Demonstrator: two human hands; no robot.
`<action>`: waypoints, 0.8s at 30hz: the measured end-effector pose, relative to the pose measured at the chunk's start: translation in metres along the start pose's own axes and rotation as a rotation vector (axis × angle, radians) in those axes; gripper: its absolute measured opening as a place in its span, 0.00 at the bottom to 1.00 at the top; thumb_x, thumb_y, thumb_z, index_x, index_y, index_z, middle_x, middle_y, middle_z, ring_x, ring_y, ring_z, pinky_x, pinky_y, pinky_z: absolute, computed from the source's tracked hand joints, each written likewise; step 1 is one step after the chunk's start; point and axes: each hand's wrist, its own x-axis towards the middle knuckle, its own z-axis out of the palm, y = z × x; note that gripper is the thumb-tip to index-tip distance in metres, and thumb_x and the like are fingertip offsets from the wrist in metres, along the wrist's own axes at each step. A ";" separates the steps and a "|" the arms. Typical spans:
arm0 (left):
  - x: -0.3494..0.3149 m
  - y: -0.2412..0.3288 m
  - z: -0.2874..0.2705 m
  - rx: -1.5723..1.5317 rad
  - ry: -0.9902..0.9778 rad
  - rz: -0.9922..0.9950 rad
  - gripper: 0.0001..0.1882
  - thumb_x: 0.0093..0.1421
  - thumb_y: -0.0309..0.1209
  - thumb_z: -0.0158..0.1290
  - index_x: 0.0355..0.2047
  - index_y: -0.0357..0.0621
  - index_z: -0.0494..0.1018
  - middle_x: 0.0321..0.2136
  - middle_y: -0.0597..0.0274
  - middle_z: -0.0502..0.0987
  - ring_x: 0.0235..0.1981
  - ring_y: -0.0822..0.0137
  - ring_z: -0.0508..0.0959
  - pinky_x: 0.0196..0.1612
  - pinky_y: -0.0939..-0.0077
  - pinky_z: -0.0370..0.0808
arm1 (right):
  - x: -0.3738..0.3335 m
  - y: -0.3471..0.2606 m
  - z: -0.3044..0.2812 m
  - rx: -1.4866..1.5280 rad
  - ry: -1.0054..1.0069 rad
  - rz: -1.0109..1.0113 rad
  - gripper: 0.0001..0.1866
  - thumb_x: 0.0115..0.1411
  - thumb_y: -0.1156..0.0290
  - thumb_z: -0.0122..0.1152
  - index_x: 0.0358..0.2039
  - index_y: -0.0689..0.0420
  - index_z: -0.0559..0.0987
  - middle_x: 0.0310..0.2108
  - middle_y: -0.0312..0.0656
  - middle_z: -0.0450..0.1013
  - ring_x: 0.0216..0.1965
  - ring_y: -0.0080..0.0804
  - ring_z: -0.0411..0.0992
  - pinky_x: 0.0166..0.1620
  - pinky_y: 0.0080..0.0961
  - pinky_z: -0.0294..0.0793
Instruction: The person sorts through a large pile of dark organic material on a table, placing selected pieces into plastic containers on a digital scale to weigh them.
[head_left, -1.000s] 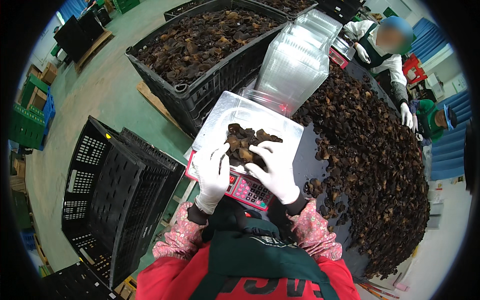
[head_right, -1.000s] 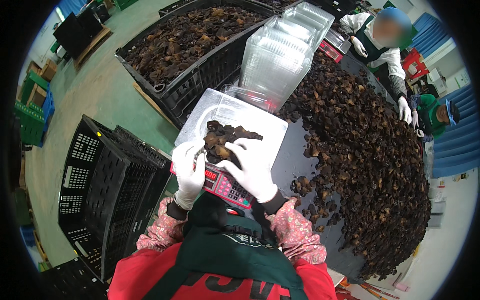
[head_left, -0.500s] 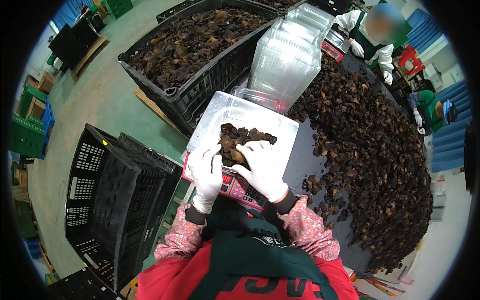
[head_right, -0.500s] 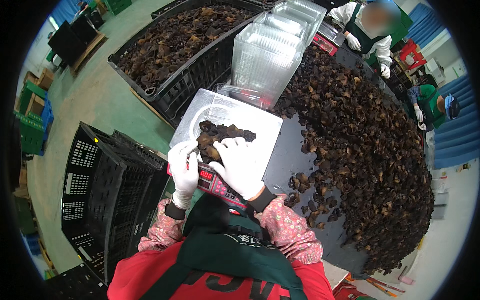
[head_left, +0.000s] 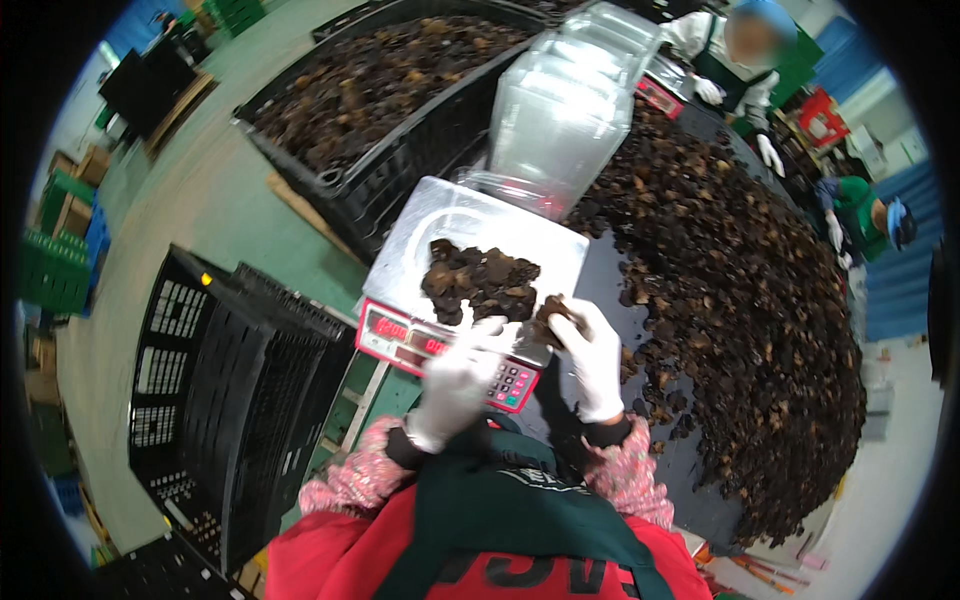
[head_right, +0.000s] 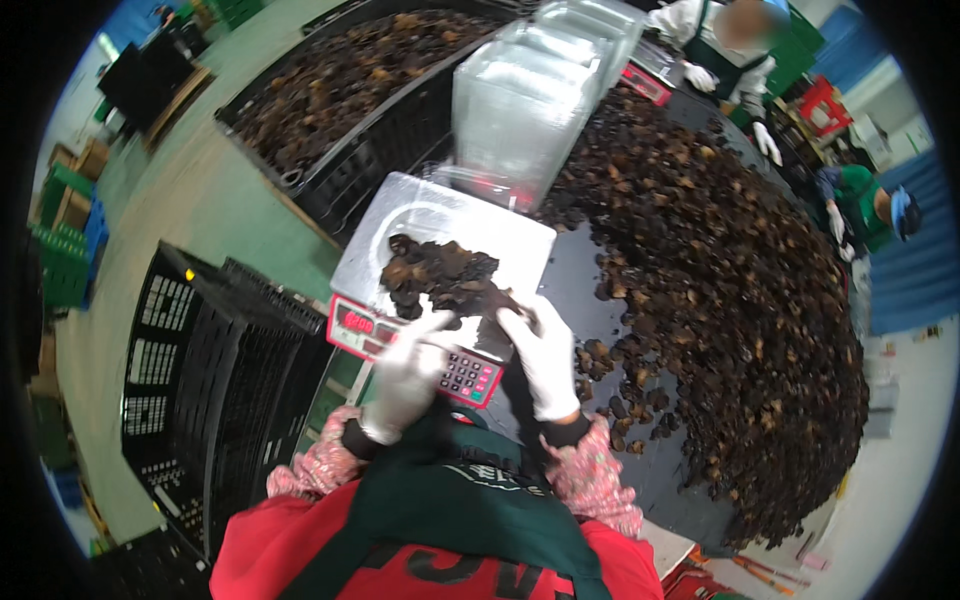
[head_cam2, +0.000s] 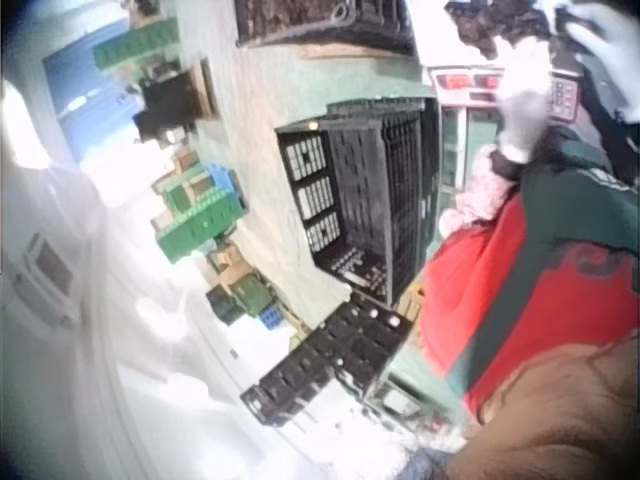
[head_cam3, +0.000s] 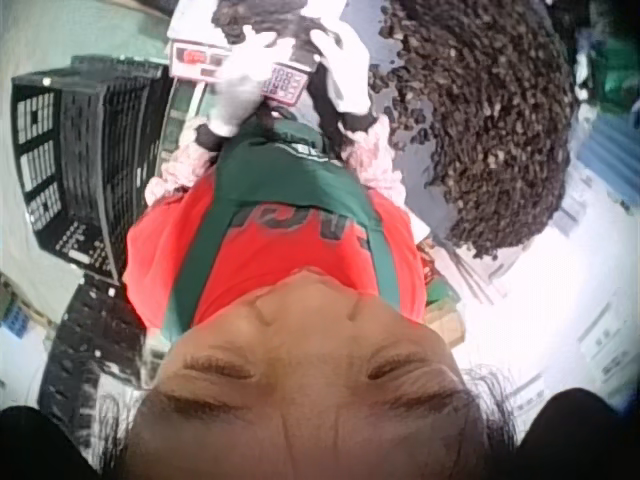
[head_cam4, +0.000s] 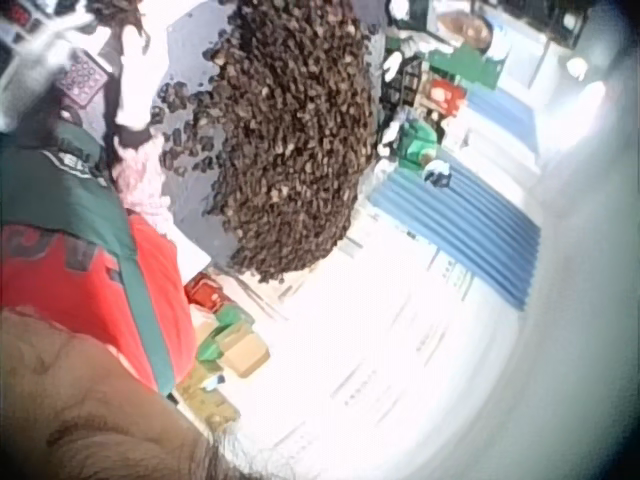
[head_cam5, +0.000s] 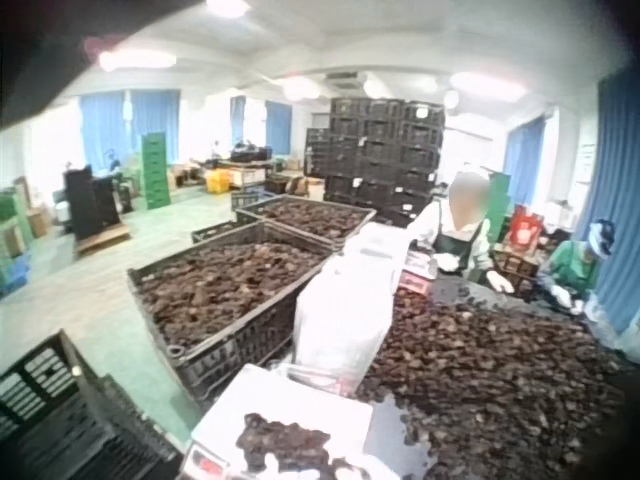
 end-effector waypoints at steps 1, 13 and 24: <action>-0.018 -0.003 0.016 -0.133 -0.129 -0.059 0.10 0.62 0.26 0.56 0.43 0.38 0.80 0.44 0.46 0.81 0.41 0.54 0.83 0.40 0.69 0.80 | -0.016 -0.005 -0.004 -0.005 0.006 0.033 0.15 0.64 0.74 0.65 0.49 0.64 0.79 0.41 0.37 0.79 0.38 0.20 0.74 0.43 0.18 0.74; -0.056 0.021 0.095 -0.594 -0.787 -0.705 0.18 0.70 0.30 0.47 0.58 0.43 0.64 0.26 0.58 0.78 0.20 0.69 0.79 0.26 0.71 0.77 | -0.110 0.050 -0.075 -0.453 0.133 -0.148 0.11 0.59 0.76 0.67 0.42 0.62 0.79 0.40 0.42 0.78 0.40 0.30 0.76 0.45 0.25 0.75; -0.084 0.010 0.110 -0.226 -1.054 -0.472 0.21 0.68 0.41 0.54 0.56 0.44 0.74 0.35 0.56 0.82 0.33 0.61 0.82 0.42 0.70 0.77 | -0.113 0.075 -0.252 -0.669 0.687 -0.094 0.07 0.60 0.77 0.61 0.40 0.62 0.79 0.38 0.42 0.77 0.40 0.33 0.77 0.47 0.27 0.75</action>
